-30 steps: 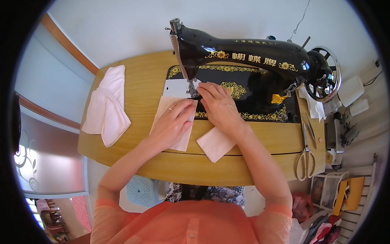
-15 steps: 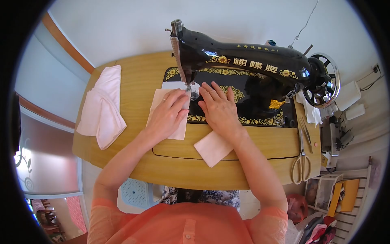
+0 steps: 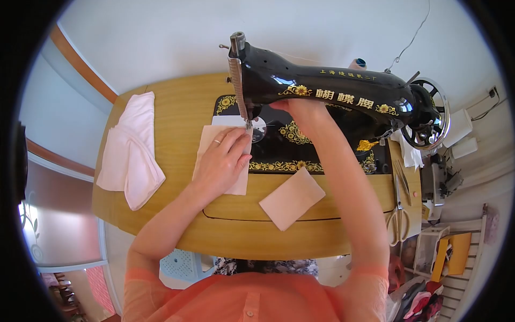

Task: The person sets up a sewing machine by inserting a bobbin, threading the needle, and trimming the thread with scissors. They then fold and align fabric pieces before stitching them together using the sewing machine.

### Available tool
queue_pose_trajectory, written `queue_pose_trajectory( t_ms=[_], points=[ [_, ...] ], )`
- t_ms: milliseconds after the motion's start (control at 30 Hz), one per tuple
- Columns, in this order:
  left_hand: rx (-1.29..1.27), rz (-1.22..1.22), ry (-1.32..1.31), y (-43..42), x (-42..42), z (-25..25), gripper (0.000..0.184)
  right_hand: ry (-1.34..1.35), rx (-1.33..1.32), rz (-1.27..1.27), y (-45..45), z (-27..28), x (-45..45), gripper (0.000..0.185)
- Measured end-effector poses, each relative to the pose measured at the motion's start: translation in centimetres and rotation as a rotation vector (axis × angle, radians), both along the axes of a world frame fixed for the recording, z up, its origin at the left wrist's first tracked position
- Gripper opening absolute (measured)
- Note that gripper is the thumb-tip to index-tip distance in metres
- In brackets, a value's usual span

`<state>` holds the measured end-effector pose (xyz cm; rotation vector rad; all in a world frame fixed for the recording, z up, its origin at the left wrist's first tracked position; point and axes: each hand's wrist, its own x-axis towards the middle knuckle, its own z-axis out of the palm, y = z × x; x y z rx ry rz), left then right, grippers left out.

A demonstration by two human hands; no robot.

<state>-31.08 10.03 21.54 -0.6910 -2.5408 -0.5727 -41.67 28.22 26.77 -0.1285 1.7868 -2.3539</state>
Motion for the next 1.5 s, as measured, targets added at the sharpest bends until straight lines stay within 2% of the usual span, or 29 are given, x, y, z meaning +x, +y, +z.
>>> queue_pose_trajectory(
  t_ms=[33,67,167,333,400,433,500,567,667,767,1333,1500],
  points=[
    [-0.003,0.004,0.001,0.0,0.0,0.0,0.037,-0.050,-0.146,0.000,-0.4,0.0,-1.2,0.024],
    [-0.006,0.008,0.003,0.1,0.0,0.0,0.037,-0.183,-0.411,-0.011,-0.4,-1.2,-2.9,0.022],
    [-0.001,0.012,0.012,0.2,-0.1,-0.1,0.039,-0.177,-0.652,0.167,-0.6,-3.0,-6.9,0.022],
    [0.001,0.028,0.001,0.2,0.1,-0.2,0.041,0.127,-0.505,0.556,-1.0,-1.0,-7.0,0.023],
    [0.004,0.028,0.008,0.2,0.1,-0.4,0.041,0.208,-0.458,0.605,-1.2,-2.0,-7.6,0.024],
    [0.002,0.027,0.008,0.2,0.1,-0.3,0.041,0.228,-0.444,0.576,-1.7,-3.3,-7.9,0.025],
    [-0.004,0.025,0.010,0.3,0.2,-0.1,0.041,0.085,-0.443,0.360,-1.9,-5.1,-8.3,0.025],
    [-0.004,0.024,0.006,0.2,0.1,-0.2,0.041,-0.239,-0.450,-0.014,-2.9,-4.4,-6.6,0.025],
    [0.000,0.020,0.004,0.2,0.1,-0.1,0.041,-0.196,-0.368,0.046,-3.0,-4.4,-6.7,0.024],
    [-0.005,0.019,0.001,0.2,0.1,0.0,0.041,-0.181,-0.426,0.091,-2.9,-5.1,-7.1,0.021],
    [-0.035,0.037,-0.035,0.2,0.2,0.2,0.042,-0.166,-0.424,0.092,-3.1,-7.6,-8.6,0.021],
    [-0.029,0.032,-0.038,0.2,0.2,0.3,0.042,-0.215,-0.430,0.022,-3.1,-6.3,-7.4,0.022]
  ],
)
